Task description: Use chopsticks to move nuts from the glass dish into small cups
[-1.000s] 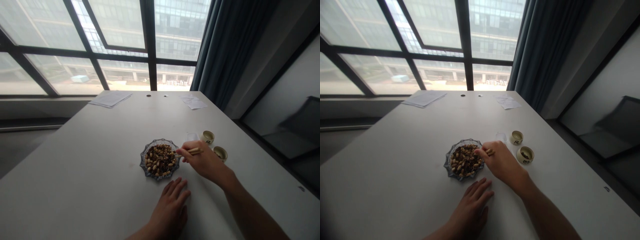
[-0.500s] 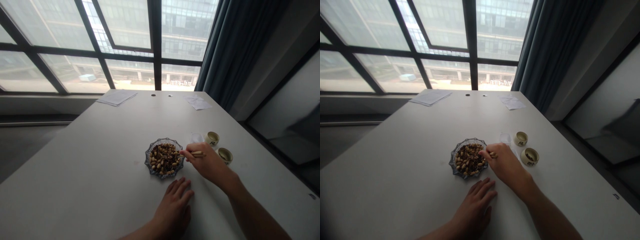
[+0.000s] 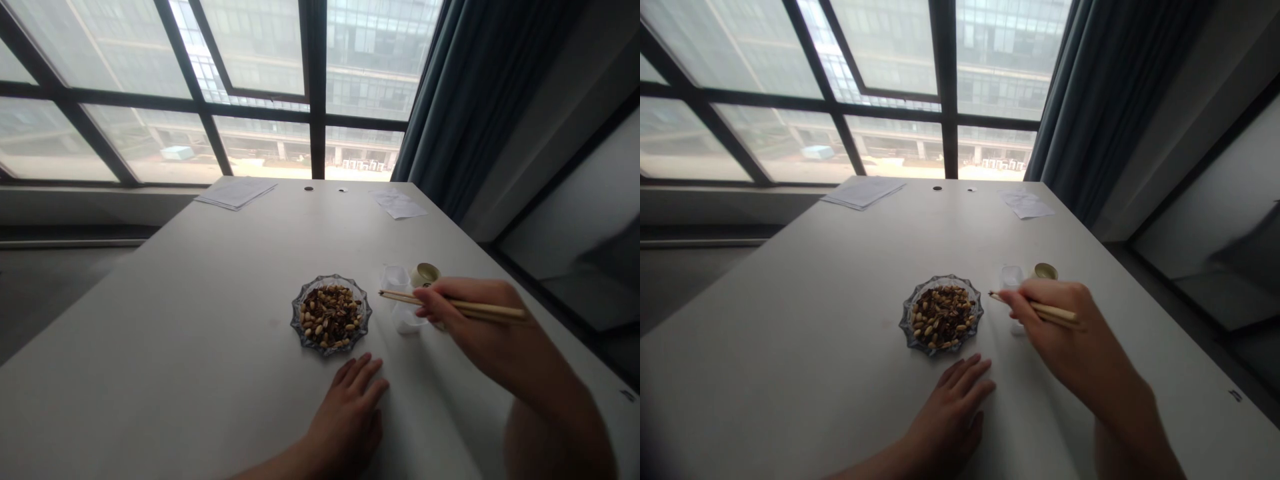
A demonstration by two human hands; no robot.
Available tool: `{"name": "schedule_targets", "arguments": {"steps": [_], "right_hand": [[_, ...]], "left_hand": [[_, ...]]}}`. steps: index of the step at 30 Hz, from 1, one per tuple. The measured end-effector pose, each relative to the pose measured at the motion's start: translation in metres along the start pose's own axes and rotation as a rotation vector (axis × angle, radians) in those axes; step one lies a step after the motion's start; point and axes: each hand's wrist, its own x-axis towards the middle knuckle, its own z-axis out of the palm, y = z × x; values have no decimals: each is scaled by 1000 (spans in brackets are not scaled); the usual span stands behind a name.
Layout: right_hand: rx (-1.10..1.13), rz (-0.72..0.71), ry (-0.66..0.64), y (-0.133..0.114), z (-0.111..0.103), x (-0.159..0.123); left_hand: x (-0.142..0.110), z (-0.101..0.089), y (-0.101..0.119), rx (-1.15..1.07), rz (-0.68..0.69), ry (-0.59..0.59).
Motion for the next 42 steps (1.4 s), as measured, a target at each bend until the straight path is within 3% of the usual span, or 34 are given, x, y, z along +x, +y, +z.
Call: {"name": "schedule_targets", "arguments": {"steps": [5, 9, 13, 27, 37, 42], "right_hand": [[-116, 194, 198, 40, -38, -7], [-96, 355, 156, 68, -45, 3], [-5, 439, 119, 78, -40, 16], [21, 430, 80, 92, -15, 40], [48, 475, 126, 100, -29, 42], [64, 481, 78, 104, -26, 42]], "left_hand": [[1, 1, 0, 27, 4, -16], [1, 3, -2, 36, 13, -6], [2, 2, -2, 51, 16, -24], [2, 6, -3, 61, 25, 6], [2, 5, -3, 76, 26, -5], [2, 5, -3, 85, 25, -15]]}}
